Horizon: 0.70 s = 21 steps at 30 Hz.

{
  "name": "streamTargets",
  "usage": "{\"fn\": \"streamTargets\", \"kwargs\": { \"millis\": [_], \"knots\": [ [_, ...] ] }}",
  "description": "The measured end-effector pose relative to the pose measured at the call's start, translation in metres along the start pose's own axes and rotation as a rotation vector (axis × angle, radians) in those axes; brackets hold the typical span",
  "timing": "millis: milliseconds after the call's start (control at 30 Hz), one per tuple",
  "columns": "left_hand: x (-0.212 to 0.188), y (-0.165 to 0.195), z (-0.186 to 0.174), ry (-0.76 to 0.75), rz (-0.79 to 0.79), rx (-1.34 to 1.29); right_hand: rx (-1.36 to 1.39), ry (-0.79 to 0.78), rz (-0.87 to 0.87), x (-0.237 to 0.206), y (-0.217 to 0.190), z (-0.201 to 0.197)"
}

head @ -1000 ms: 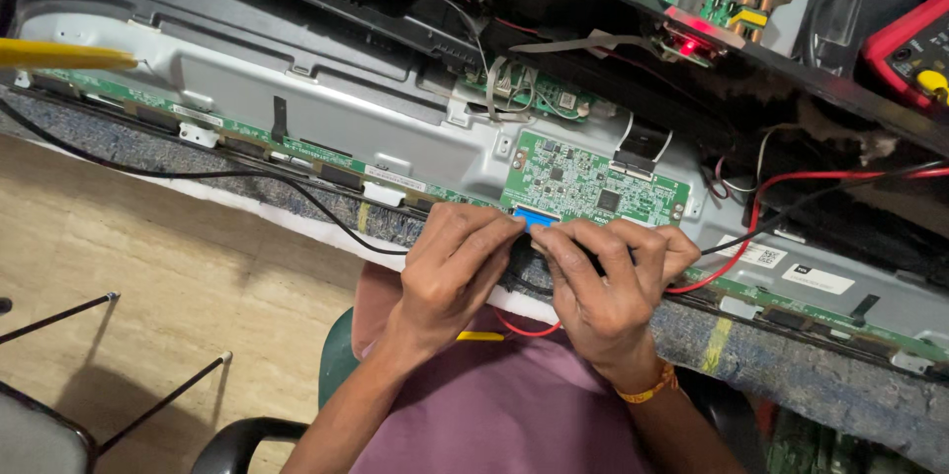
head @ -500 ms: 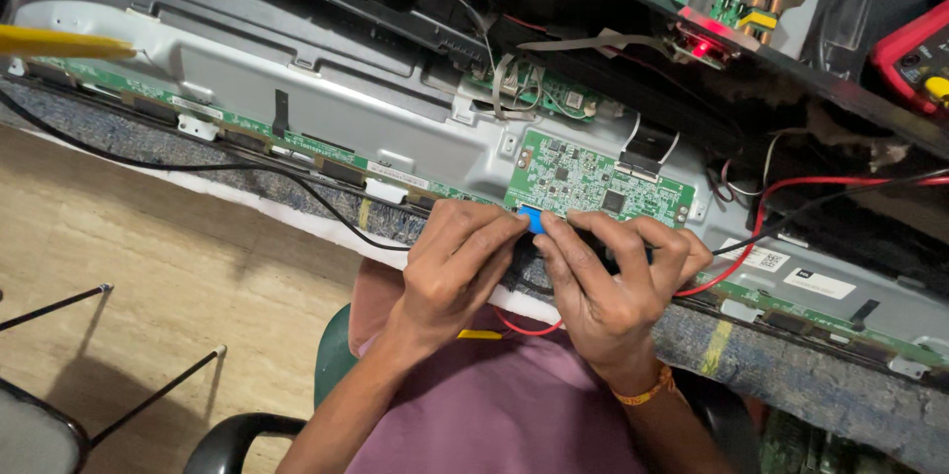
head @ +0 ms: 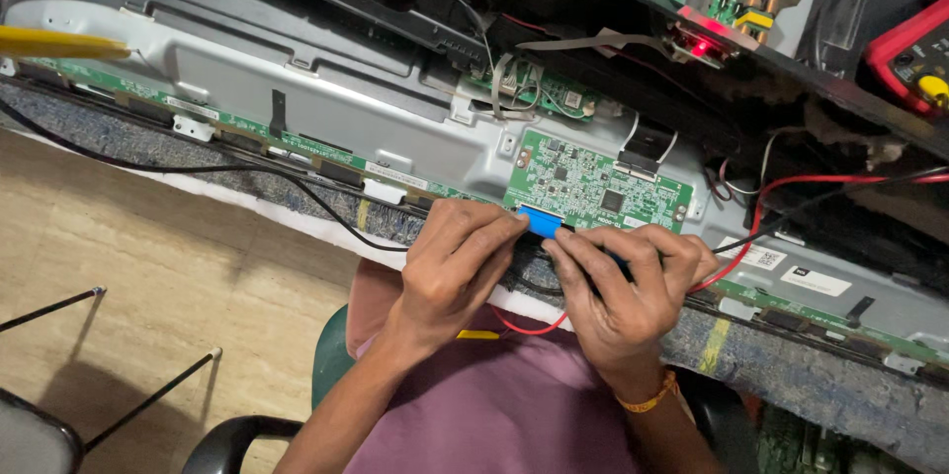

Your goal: The person sits at a repair bench with an opened television and uses a yellow multimeter probe to test points on a small green circuit board inside the TV chassis. They hold a lit handheld magnifier over the board to view components, touch the probe to various board locations, adjust a connector, and check readings on the connected multimeter.

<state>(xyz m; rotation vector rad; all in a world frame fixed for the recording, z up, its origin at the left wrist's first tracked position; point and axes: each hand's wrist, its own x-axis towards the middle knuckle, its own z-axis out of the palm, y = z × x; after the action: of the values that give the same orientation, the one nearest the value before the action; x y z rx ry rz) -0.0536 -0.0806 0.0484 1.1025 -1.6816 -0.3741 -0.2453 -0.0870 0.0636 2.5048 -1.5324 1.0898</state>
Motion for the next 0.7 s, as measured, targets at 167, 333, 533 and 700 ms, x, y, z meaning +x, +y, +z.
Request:
{"fn": "streamTargets", "kwargs": {
  "millis": [167, 333, 533, 700],
  "knots": [
    [0.0007, -0.0018, 0.0008, 0.009, 0.008, -0.007, 0.004, -0.006, -0.004, 0.0020, 0.0001, 0.0002],
    [0.0015, -0.0036, 0.0011, 0.001, 0.014, -0.012, 0.004, -0.013, -0.004, 0.0021, 0.0021, 0.0018],
    [0.0012, -0.0049, 0.0011, -0.015, 0.010, -0.014, -0.008, -0.018, 0.008, -0.0001, 0.0035, 0.0038],
    [0.0019, -0.0040, 0.0023, -0.009, -0.003, -0.009, 0.005, -0.022, 0.028, -0.0003, 0.0035, 0.0055]
  ]
}}
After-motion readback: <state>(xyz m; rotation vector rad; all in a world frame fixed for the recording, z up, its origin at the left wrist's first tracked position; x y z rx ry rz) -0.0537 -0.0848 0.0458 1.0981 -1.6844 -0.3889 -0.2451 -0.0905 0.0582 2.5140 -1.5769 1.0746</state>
